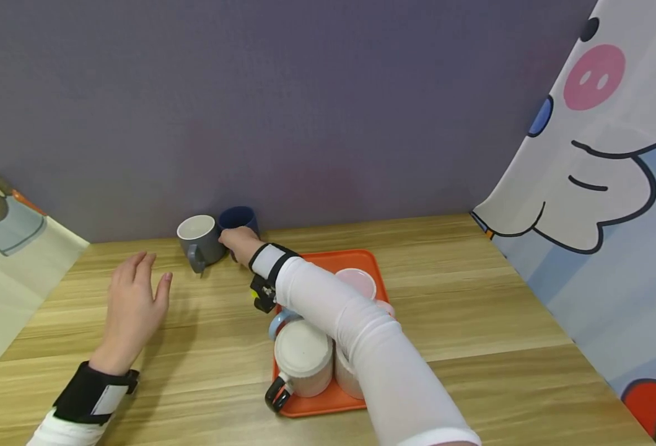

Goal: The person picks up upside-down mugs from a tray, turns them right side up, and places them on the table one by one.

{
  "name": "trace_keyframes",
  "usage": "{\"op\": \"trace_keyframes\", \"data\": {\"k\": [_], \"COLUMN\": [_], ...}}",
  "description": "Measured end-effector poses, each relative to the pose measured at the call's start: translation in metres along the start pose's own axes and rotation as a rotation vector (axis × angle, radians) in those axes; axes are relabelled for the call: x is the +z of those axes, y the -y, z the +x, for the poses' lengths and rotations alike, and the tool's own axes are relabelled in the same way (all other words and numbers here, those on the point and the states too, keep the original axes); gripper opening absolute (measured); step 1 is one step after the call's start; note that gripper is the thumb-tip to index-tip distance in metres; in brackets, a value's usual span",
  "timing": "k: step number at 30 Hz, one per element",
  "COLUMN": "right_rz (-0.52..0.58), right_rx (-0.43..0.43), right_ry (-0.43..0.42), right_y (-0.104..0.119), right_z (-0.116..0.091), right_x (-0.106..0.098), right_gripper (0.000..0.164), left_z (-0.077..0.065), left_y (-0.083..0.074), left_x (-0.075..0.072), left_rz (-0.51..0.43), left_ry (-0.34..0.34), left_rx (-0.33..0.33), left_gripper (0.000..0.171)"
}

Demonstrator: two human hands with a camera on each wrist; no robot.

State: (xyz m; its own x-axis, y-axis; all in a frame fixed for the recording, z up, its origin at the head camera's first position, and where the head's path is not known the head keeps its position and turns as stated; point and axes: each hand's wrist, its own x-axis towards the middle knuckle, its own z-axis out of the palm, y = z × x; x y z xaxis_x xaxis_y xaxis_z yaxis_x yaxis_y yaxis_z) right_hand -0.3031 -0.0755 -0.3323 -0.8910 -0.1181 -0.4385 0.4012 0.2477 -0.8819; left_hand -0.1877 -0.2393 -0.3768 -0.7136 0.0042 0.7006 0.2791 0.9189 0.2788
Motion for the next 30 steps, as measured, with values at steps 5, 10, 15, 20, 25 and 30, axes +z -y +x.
{"op": "trace_keyframes", "data": {"k": [5, 10, 15, 20, 25, 30], "right_rz": [0.081, 0.174, 0.108, -0.063, -0.233, -0.343], "right_rx": [0.020, 0.128, 0.088, -0.069, -0.177, -0.238], "right_ry": [0.112, 0.229, 0.347, 0.367, 0.327, 0.299], "right_y": [0.008, 0.019, 0.032, 0.042, 0.046, 0.046], "right_z": [-0.013, -0.026, -0.043, -0.061, -0.074, -0.081], "right_x": [-0.014, -0.030, -0.057, -0.085, -0.104, -0.120], "right_gripper": [0.061, 0.071, 0.056, 0.042, 0.040, 0.037], "left_z": [0.003, 0.004, 0.005, 0.010, 0.013, 0.015], "left_y": [-0.002, -0.006, -0.009, -0.012, -0.016, -0.024], "left_x": [0.005, 0.011, 0.015, 0.021, 0.025, 0.031], "left_rz": [-0.005, -0.005, -0.007, -0.016, -0.013, -0.011], "left_ry": [0.015, 0.023, 0.025, 0.031, 0.036, 0.049], "left_rx": [0.006, 0.016, 0.013, 0.025, 0.029, 0.034], "left_gripper": [0.043, 0.041, 0.039, 0.040, 0.041, 0.041]}}
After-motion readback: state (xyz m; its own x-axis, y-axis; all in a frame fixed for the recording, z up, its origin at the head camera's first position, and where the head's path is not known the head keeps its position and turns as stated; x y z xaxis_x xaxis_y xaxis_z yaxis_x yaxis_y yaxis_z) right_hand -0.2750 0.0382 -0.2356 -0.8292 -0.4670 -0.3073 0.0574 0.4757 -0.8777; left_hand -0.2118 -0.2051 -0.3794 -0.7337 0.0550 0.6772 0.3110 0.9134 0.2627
